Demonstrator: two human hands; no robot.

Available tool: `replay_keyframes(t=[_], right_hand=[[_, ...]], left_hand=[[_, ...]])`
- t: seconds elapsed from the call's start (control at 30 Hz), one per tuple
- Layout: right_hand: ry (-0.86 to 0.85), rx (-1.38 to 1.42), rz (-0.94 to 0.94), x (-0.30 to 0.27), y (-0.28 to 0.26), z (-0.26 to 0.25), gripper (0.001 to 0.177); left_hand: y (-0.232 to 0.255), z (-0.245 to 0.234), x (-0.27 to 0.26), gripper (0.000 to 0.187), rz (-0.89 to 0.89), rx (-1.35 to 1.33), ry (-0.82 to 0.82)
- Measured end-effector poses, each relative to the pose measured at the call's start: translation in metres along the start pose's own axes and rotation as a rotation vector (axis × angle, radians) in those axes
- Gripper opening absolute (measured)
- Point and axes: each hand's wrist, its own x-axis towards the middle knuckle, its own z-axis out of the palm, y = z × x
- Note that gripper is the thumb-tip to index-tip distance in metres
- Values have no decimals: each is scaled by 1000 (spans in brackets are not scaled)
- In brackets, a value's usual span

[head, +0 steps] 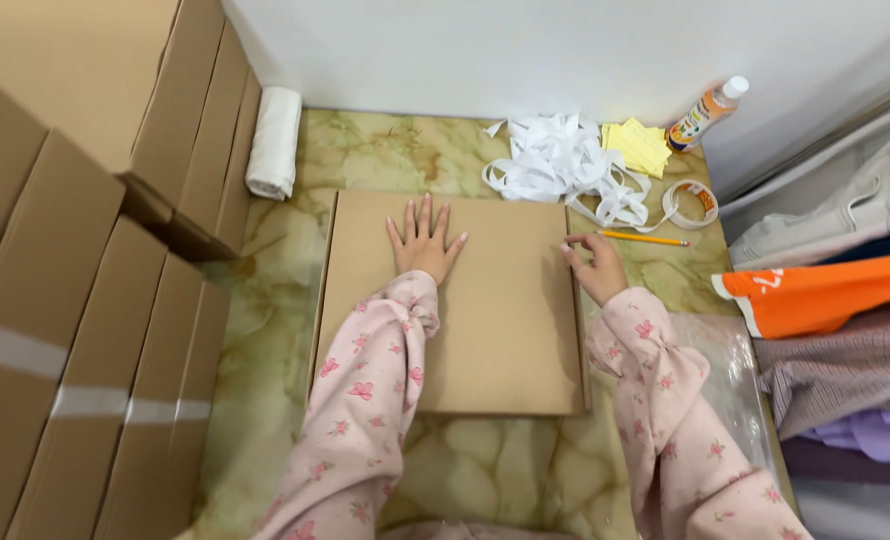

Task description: Packing an item into a cardboard box, wrapping it with a ribbon bow, and attaching a handwritten sticky note

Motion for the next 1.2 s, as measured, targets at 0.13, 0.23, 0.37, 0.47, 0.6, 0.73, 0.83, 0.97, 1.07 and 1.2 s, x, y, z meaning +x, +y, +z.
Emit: replay_keyframes(t=[0.13,0.23,0.37,0.47,0.6,0.73,0.83,0.97,1.07,1.2], right_hand=[[70,-44,-116,54,-8,17,28],[119,-115,-234,88,-15,38,27],[34,-397,-38,110,-23,63,39],[-27,-525,128,121,-27,69,52],[-9,-555,125,132,-5,81,71],[360,-472,-187,78,-69,69,72],[488,-398,-386,26,-95,84,68],[292,-127,-486,-58,-140,100,62],[139,185,-444,-105,-163,103,50],[-21,557,-214,-138,-162,101,16]], left_hand=[[4,0,20,66,8,-14,87],[6,-1,19,63,2,-35,129],[5,1,16,61,18,-47,194],[5,2,15,60,30,-68,252],[5,4,14,59,51,-99,322],[-2,21,25,53,104,-214,374],[-3,29,27,36,330,-640,605],[18,16,6,50,24,-1312,143],[35,13,-20,64,-143,-1790,-297],[22,54,-17,52,-302,-2021,-430]])
